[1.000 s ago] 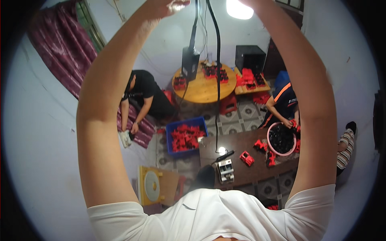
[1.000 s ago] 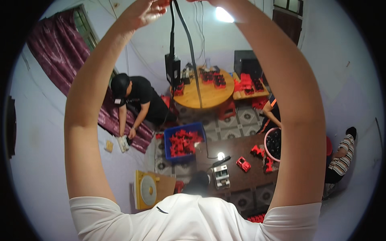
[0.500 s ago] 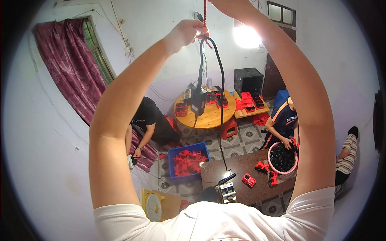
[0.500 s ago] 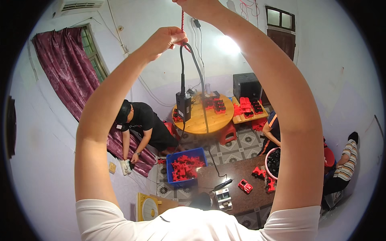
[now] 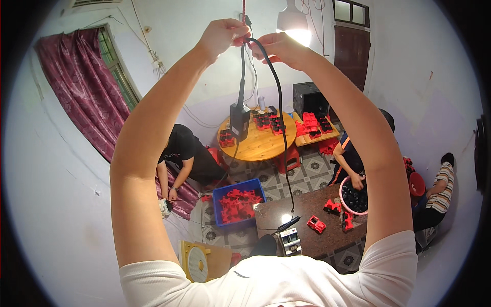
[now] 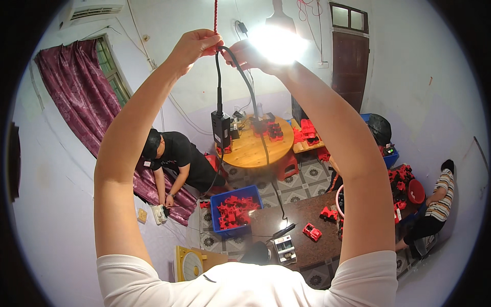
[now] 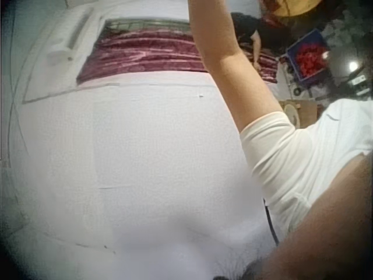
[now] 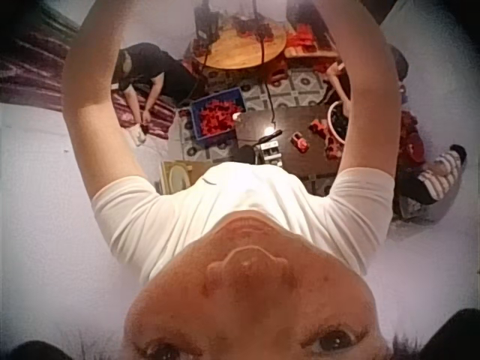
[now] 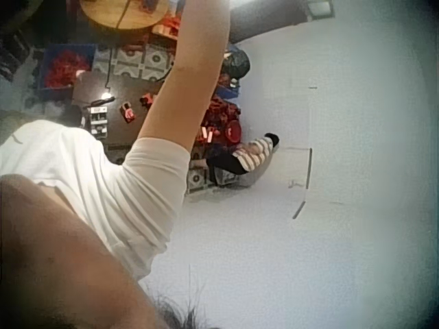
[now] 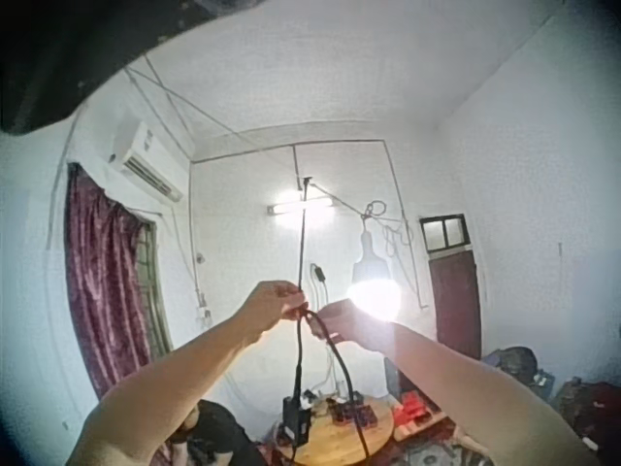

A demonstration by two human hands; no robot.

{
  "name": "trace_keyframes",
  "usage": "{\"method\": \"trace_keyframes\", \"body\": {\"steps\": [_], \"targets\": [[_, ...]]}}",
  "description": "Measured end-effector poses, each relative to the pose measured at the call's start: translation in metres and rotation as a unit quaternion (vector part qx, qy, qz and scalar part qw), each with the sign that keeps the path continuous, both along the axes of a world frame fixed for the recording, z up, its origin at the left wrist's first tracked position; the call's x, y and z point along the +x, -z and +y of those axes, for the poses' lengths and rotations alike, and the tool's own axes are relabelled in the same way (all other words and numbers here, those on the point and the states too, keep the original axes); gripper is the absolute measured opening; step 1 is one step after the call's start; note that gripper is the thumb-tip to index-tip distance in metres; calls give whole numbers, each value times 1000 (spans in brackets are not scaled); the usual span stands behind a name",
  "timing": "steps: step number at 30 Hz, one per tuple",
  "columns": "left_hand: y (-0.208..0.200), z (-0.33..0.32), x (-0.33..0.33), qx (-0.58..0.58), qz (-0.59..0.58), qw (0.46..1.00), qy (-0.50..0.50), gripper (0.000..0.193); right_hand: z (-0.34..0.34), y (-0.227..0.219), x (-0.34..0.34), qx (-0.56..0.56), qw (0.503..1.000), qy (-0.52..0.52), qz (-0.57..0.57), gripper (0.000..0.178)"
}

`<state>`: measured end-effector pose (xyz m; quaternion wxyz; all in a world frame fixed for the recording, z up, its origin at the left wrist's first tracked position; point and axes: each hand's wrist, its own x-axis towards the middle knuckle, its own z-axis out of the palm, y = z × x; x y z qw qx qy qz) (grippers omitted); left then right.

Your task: The recorder uses an electric screwdriver to attach the chassis and wheels to red plastic toy truck bodies.

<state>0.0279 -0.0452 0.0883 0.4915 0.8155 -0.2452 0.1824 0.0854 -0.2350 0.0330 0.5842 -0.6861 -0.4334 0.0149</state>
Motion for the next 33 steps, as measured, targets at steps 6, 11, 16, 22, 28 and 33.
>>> {"method": "trace_keyframes", "body": {"steps": [6,11,16,22,28,33], "targets": [[-3,-4,-12,-17,-30,999,-10,15,2,-1,9,-3,992,82,-91,20],[-3,12,6,-21,-26,999,-22,14,-2,-37,-19,-81,857,254,-441,13],[-15,-5,-21,-39,-2,999,-27,13,4,-85,-71,-48,941,213,-257,8],[-30,-22,-44,-69,-63,995,-28,10,21,-99,-77,-63,848,246,-465,7],[-33,2,-39,-88,0,996,-20,11,33,-108,-70,-67,768,257,-583,9],[-45,10,-61,-103,108,988,46,19,35,-115,-75,-25,737,263,-622,10]]}}
